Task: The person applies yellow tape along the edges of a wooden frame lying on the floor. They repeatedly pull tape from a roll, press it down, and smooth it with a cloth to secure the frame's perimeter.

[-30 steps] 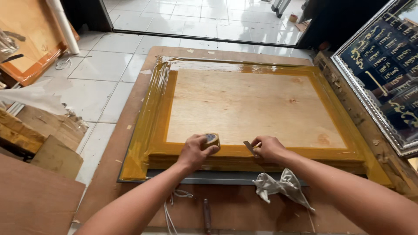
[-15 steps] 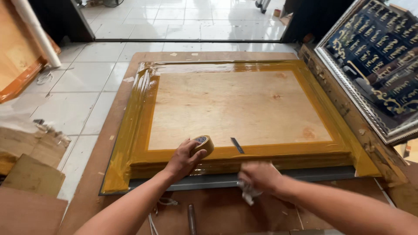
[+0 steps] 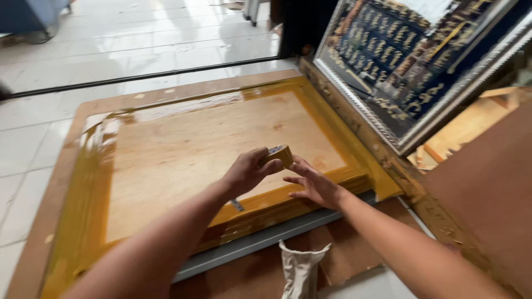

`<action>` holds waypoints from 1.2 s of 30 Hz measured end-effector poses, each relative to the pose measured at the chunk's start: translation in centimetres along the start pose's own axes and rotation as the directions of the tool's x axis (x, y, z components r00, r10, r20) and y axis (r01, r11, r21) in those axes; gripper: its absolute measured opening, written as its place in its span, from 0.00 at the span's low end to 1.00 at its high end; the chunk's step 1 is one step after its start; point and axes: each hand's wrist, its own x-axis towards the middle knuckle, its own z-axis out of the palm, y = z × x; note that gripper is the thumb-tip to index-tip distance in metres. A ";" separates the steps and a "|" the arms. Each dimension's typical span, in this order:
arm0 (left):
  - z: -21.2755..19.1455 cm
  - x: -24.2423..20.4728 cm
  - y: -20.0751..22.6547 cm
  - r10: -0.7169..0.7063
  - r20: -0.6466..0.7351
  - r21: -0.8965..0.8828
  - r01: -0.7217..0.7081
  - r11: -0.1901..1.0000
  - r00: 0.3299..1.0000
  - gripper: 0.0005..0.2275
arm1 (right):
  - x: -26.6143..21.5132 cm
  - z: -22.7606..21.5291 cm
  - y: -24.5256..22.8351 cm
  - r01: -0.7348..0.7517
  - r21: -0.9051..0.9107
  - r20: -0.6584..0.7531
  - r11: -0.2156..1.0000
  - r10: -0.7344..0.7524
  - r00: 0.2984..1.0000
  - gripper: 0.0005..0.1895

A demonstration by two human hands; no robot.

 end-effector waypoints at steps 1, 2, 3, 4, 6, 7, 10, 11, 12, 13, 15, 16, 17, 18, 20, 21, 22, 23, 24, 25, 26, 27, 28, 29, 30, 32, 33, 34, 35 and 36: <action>1.7 0.5 0.5 -0.041 -0.037 -0.024 0.040 0.999 0.998 0.22 | 0.6 -1.8 0.9 0.041 0.074 -0.002 0.996 -0.040 0.999 0.42; 3.1 0.9 0.8 -0.081 -0.077 -0.049 0.077 0.996 0.994 0.23 | 1.3 -3.4 1.6 0.084 0.144 -0.004 0.986 -0.084 0.996 0.34; 4.5 0.8 1.6 -0.063 -0.067 -0.053 0.059 0.997 0.996 0.23 | 1.3 -5.1 1.9 0.098 0.141 -0.022 0.985 -0.095 0.995 0.34; 5.6 -0.1 2.2 -0.073 -0.074 -0.102 0.065 0.993 0.995 0.23 | 1.3 -6.2 2.8 0.083 0.076 -0.013 0.994 -0.082 0.997 0.33; 7.5 -1.7 2.3 -0.087 -0.075 -0.157 0.074 0.985 0.993 0.22 | 0.5 -7.1 3.6 0.062 0.011 -0.010 0.998 -0.062 0.998 0.31; 8.4 -2.2 1.9 -0.118 -0.057 -0.194 0.105 0.975 0.991 0.20 | -0.4 -7.0 3.5 0.026 0.008 -0.027 1.000 -0.025 0.999 0.33; 10.4 -3.8 1.9 -0.156 -0.038 -0.233 0.143 0.962 0.987 0.19 | -1.9 -7.5 3.3 -0.006 -0.012 -0.058 1.000 0.006 0.998 0.37; 11.0 -4.5 2.0 -0.173 -0.044 -0.235 0.158 0.959 0.984 0.22 | -2.3 -7.7 3.4 -0.007 -0.030 -0.061 1.000 0.005 0.998 0.39; 11.1 -5.1 2.1 -0.179 -0.037 -0.235 0.166 0.958 0.983 0.22 | -2.7 -7.7 3.3 -0.014 -0.024 -0.064 1.000 0.012 0.998 0.39; 11.3 -5.6 2.3 -0.168 -0.055 -0.253 0.149 0.956 0.984 0.21 | -3.2 -7.6 3.3 0.003 -0.059 -0.086 0.998 -0.008 0.996 0.38; 11.8 -6.0 2.2 -0.154 -0.075 -0.273 0.128 0.954 0.985 0.21 | -3.3 -8.1 2.9 0.019 -0.100 -0.109 0.995 -0.030 0.994 0.36; 12.3 -6.3 1.9 -0.120 -0.087 -0.281 0.091 0.955 0.989 0.16 | -3.1 -8.6 3.0 -0.025 -0.085 -0.097 0.996 0.017 0.995 0.30; 12.7 -6.7 1.7 -0.087 -0.101 -0.288 0.054 0.956 0.991 0.12 | -3.0 -9.0 3.1 -0.069 -0.070 -0.085 0.995 0.063 0.994 0.24; 13.4 -6.8 1.0 -0.092 -0.098 -0.290 0.060 0.955 0.991 0.12 | -2.7 -9.3 3.7 -0.075 -0.067 -0.085 0.995 0.069 0.994 0.24; 14.5 -6.8 -0.2 -0.060 -0.155 -0.280 0.014 0.960 0.986 0.13 | -2.0 -9.8 4.5 -0.017 0.034 -0.125 0.999 0.022 0.992 0.14; 14.5 -6.9 -0.3 -0.061 -0.155 -0.281 0.015 0.960 0.986 0.13 | -1.7 -9.6 4.4 -0.018 0.035 -0.124 0.999 0.023 0.992 0.14; 14.4 -7.1 -0.4 -0.054 -0.167 -0.278 0.005 0.961 0.984 0.13 | -1.4 -9.3 4.4 -0.081 -0.002 -0.240 0.997 0.078 0.968 0.13; 14.3 -7.3 -0.5 -0.047 -0.179 -0.275 -0.004 0.961 0.983 0.13 | -1.2 -8.9 4.4 -0.148 -0.032 -0.354 0.988 0.128 0.926 0.12; 14.5 -7.5 -0.9 -0.050 -0.175 -0.276 0.000 0.961 0.983 0.13 | -0.7 -10.2 6.1 -0.152 -0.028 -0.355 0.988 0.132 0.925 0.12; 14.7 -7.7 -1.4 -0.093 -0.176 -0.255 0.046 0.966 0.980 0.14 | -0.2 -11.5 7.8 -0.216 -0.497 -0.455 0.841 -0.040 0.890 0.13; 14.8 -8.0 -1.8 -0.134 -0.178 -0.233 0.090 0.968 0.975 0.15 | 0.3 -12.7 9.5 -0.300 -0.823 -0.453 0.481 -0.240 0.859 0.15; 15.2 -8.3 -2.2 -0.136 -0.174 -0.234 0.093 0.968 0.975 0.15 | -1.2 -12.0 9.4 -0.303 -0.821 -0.456 0.483 -0.236 0.858 0.15; 15.4 -8.4 -2.7 -0.139 -0.202 -0.217 0.094 0.972 0.969 0.15 | -2.5 -11.2 9.1 0.031 -0.982 -0.015 0.186 -0.241 0.970 0.23; 15.6 -8.4 -3.2 -0.141 -0.231 -0.201 0.095 0.975 0.963 0.16 | -3.7 -10.5 8.7 0.409 -0.907 0.419 -0.099 -0.108 0.902 0.34; 15.7 -8.5 -3.4 -0.144 -0.233 -0.201 0.097 0.975 0.962 0.16 | -3.2 -10.2 9.7 0.412 -0.906 0.421 -0.100 -0.106 0.901 0.34; 15.8 -8.7 -3.8 -0.125 -0.254 -0.193 0.077 0.978 0.959 0.15 | -2.3 -9.5 11.6 0.491 -0.742 0.631 -0.456 -0.227 0.742 0.31; 15.7 -9.2 -3.6 -0.131 -0.257 -0.194 0.081 0.978 0.958 0.15 | -1.9 -9.6 12.5 0.496 -0.740 0.634 -0.455 -0.224 0.740 0.31; 15.6 -9.3 -3.4 -0.147 -0.251 -0.205 0.096 0.974 0.957 0.15 | -1.3 -9.7 13.3 0.498 -0.725 0.641 -0.476 -0.199 0.742 0.21; 15.4 -9.5 -3.2 -0.163 -0.244 -0.215 0.110 0.970 0.956 0.15 | -0.7 -9.9 14.1 0.501 -0.709 0.646 -0.496 -0.175 0.743 0.12; 14.9 -9.5 -3.0 -0.165 -0.246 -0.213 0.113 0.970 0.955 0.15 | 0.1 -10.5 15.5 0.504 -0.708 0.649 -0.495 -0.175 0.740 0.12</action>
